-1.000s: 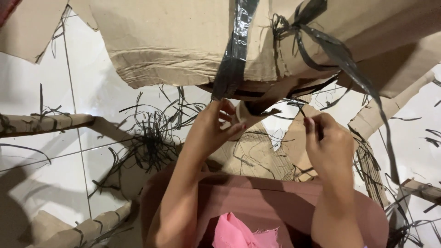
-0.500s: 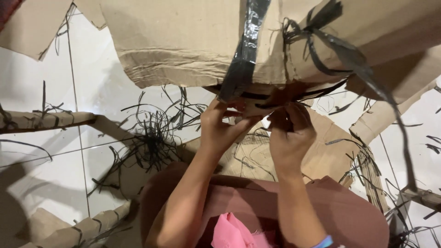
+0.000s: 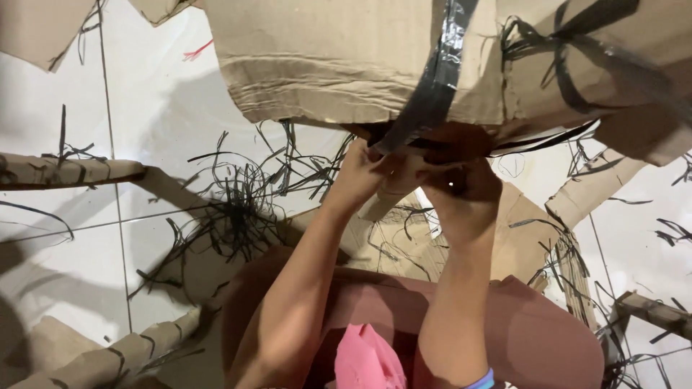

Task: Wrapping chair legs with protective cardboard and securing them with plastic ties.

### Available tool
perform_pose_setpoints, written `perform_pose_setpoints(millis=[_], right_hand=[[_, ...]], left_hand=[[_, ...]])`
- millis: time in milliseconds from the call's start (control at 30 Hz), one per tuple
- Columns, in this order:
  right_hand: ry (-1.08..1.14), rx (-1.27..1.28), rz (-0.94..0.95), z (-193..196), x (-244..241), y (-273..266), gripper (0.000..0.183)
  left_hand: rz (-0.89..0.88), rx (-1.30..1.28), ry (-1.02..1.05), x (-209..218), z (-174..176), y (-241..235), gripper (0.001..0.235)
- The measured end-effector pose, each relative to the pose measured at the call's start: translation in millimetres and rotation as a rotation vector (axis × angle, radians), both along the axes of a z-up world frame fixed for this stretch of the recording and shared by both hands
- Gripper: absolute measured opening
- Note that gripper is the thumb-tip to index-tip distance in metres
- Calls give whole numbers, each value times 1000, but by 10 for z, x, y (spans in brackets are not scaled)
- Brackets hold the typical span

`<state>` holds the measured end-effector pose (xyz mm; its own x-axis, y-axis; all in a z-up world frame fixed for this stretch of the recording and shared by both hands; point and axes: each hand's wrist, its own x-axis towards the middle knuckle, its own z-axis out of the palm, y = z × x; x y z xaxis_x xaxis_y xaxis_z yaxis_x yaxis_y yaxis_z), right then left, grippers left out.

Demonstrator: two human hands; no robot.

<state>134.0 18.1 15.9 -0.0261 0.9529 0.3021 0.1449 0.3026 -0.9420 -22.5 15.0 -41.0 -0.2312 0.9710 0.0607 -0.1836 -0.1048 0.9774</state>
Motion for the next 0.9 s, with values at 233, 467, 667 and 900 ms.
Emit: perform_pose_setpoints(millis=[233, 467, 667, 900], right_hand=[[-30, 7, 181, -149, 163, 183, 27], [190, 41, -45, -339, -3, 94, 45], [481, -84, -277, -167, -349, -290, 47], [458, -127, -299, 4, -267, -198, 23]], left_hand=[[56, -15, -118, 5, 16, 27, 10], [155, 162, -85, -72, 257, -3, 7], [323, 481, 198, 19, 345, -94, 13], [81, 799, 203, 120, 452, -216, 5]])
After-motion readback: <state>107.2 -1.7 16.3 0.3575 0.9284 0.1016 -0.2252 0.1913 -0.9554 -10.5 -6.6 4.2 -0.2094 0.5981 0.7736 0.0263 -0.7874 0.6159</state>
